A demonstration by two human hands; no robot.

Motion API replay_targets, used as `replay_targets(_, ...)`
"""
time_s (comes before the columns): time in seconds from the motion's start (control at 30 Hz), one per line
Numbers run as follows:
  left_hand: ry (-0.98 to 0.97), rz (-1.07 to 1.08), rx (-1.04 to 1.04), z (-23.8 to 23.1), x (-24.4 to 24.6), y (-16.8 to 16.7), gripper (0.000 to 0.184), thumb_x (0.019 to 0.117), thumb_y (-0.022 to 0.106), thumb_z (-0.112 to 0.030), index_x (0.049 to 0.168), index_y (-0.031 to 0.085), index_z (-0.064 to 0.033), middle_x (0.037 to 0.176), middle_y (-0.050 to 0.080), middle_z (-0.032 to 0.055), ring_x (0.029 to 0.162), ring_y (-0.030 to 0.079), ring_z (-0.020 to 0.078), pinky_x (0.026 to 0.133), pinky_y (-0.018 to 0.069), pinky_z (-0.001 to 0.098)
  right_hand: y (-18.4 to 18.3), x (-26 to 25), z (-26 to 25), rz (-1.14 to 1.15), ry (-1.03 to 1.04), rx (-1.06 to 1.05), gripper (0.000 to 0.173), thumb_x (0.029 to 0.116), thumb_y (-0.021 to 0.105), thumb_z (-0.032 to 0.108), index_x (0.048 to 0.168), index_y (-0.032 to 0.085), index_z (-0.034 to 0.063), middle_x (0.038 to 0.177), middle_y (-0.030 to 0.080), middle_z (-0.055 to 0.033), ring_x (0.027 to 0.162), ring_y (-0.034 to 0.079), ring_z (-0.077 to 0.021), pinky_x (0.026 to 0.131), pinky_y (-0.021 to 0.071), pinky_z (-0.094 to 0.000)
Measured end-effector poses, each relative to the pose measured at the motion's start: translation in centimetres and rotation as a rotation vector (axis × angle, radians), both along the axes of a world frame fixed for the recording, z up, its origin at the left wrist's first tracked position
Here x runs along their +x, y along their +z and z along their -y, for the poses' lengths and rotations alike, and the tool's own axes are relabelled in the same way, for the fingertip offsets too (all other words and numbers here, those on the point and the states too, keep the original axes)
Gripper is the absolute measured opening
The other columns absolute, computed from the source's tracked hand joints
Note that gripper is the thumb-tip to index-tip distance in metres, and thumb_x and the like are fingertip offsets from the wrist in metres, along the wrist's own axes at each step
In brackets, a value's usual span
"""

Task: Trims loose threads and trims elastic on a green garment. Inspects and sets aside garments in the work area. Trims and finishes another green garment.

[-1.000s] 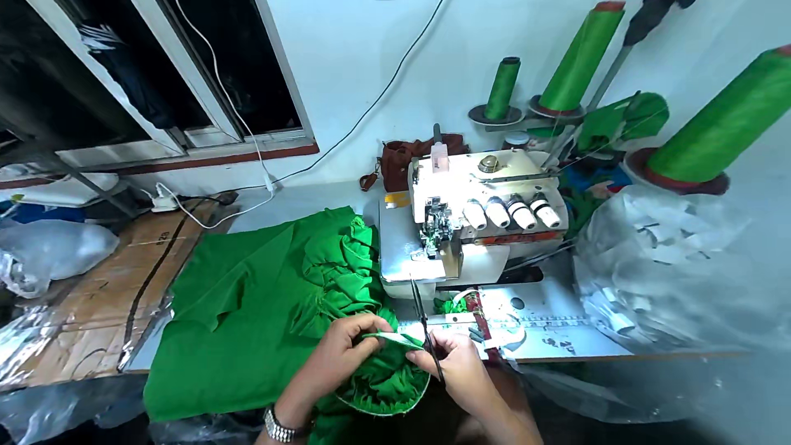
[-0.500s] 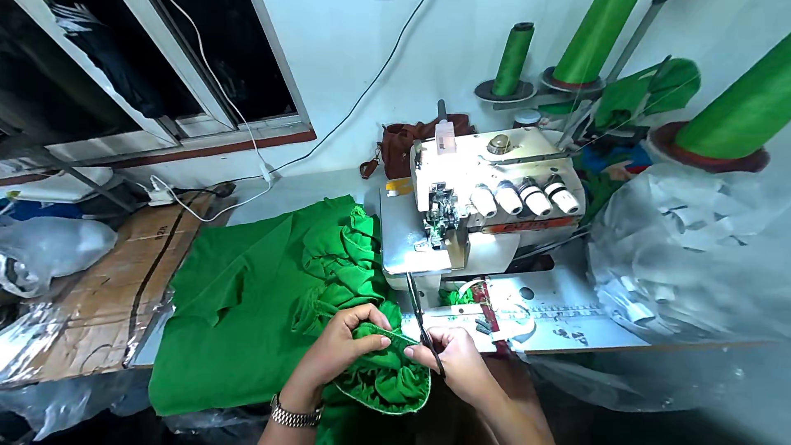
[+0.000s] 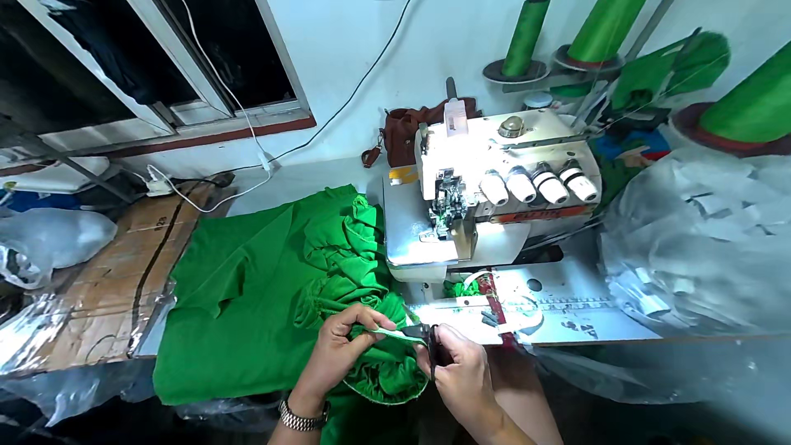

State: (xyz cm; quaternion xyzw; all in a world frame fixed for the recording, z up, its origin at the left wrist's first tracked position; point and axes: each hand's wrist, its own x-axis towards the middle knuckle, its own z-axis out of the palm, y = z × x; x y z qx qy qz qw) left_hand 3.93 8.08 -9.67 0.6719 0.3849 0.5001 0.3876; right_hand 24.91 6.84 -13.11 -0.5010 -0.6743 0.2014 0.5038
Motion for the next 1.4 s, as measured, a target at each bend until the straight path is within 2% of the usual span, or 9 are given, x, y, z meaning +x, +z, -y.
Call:
replay_targets(0.13,0.006,-0.042,-0.044,0.0,0.3,0.3,0.007,0.0942,0.067,-0.009,0.1,0.066,-0.0134,0.097,0.075,0.0013,0.094,0.071,0.0114,0.087,0.0572,0.0265,-0.2,0.0,0.0,-0.024,0.01,0.018,0.018,0.0848,0.069,0.027,0.076,0.07,0.0105,0.068,0.064,0.0032,0.061,0.059,0.0003,0.055,0.0496,-0.0162)
replay_targets(0.23,-0.008,-0.084,-0.08,-0.1,0.2,0.4,0.019,0.0908,0.074,-0.014,0.11,0.074,-0.0114,0.1,0.075,0.001,0.096,0.071,0.0128,0.089,0.0587,0.029,0.0,0.1,0.0,-0.023,0.013,0.005,0.02,0.0854,0.069,0.027,0.075,0.069,0.01,0.065,0.061,0.003,0.058,0.056,0.0007,0.053,0.0466,-0.0151)
replay_targets(0.4,-0.015,-0.143,-0.03,-0.3,0.0,0.2,0.008,0.09,0.075,-0.02,0.095,0.08,-0.0156,0.097,0.073,-0.0037,0.098,0.067,0.0075,0.088,0.056,0.0238,0.4,0.2,0.1,-0.019,0.023,-0.005,0.021,0.0846,0.07,0.028,0.073,0.068,0.01,0.064,0.06,0.0036,0.057,0.055,0.0014,0.053,0.0453,-0.0144)
replay_targets(0.53,-0.038,-0.11,-0.007,-0.3,0.0,0.3,0.008,0.0936,0.069,-0.014,0.096,0.077,-0.0138,0.109,0.074,-0.0002,0.108,0.068,0.0117,0.096,0.0559,0.0279,0.5,0.1,0.1,-0.054,0.043,-0.025,0.02,0.0845,0.072,0.028,0.075,0.069,0.0101,0.065,0.061,0.0042,0.059,0.056,0.0028,0.055,0.0463,-0.0127)
replay_targets(0.7,-0.01,-0.072,-0.028,0.0,0.2,0.3,0.009,0.0961,0.066,-0.013,0.101,0.073,-0.0157,0.101,0.075,-0.0025,0.098,0.069,0.0082,0.091,0.0559,0.0255,0.3,-0.1,0.0,-0.048,0.062,0.041,0.022,0.087,0.071,0.027,0.076,0.07,0.0087,0.067,0.063,0.0027,0.062,0.058,0.0015,0.056,0.0481,-0.0137)
replay_targets(0.83,0.002,-0.075,-0.003,0.0,0.1,0.0,0.011,0.0975,0.063,-0.013,0.103,0.072,-0.0163,0.102,0.073,-0.002,0.1,0.069,0.0096,0.092,0.056,0.0273,1.0,1.1,0.1,0.129,0.046,-0.019,0.038,0.085,0.074,0.048,0.071,0.067,0.0129,0.064,0.06,0.0043,0.057,0.056,-0.0022,0.051,0.0468,-0.0206)
replay_targets(0.93,0.05,-0.026,-0.025,0.2,0.4,-0.2,0.015,0.0941,0.07,-0.015,0.109,0.07,-0.0174,0.1,0.073,-0.0025,0.097,0.068,0.0096,0.091,0.0559,0.027,1.5,2.5,0.5,0.354,-0.007,0.031,0.053,0.0795,0.07,0.063,0.062,0.059,0.0142,0.055,0.051,0.0038,0.048,0.05,-0.0081,0.043,0.0402,-0.028)
replay_targets(1.07,0.036,0.09,-0.121,0.4,0.5,-0.2,0.044,0.0905,0.071,-0.004,0.13,0.054,-0.0142,0.097,0.076,0.0046,0.092,0.073,0.0135,0.086,0.0586,0.0268,2.3,3.7,1.5,0.606,-0.039,0.09,0.053,0.0785,0.067,0.062,0.061,0.06,0.0128,0.053,0.053,-0.0009,0.045,0.055,-0.0162,0.039,0.0408,-0.0346)
replay_targets(1.4,0.063,0.09,-0.136,0.6,0.6,-0.4,0.047,0.0893,0.071,-0.004,0.132,0.054,-0.0133,0.095,0.076,0.0054,0.091,0.073,0.014,0.085,0.0586,0.0263,1.5,3.8,1.6,0.706,-0.104,0.192,0.049,0.0819,0.064,0.056,0.06,0.057,0.0119,0.052,0.052,-0.002,0.043,0.052,-0.0176,0.039,0.0351,-0.0333)
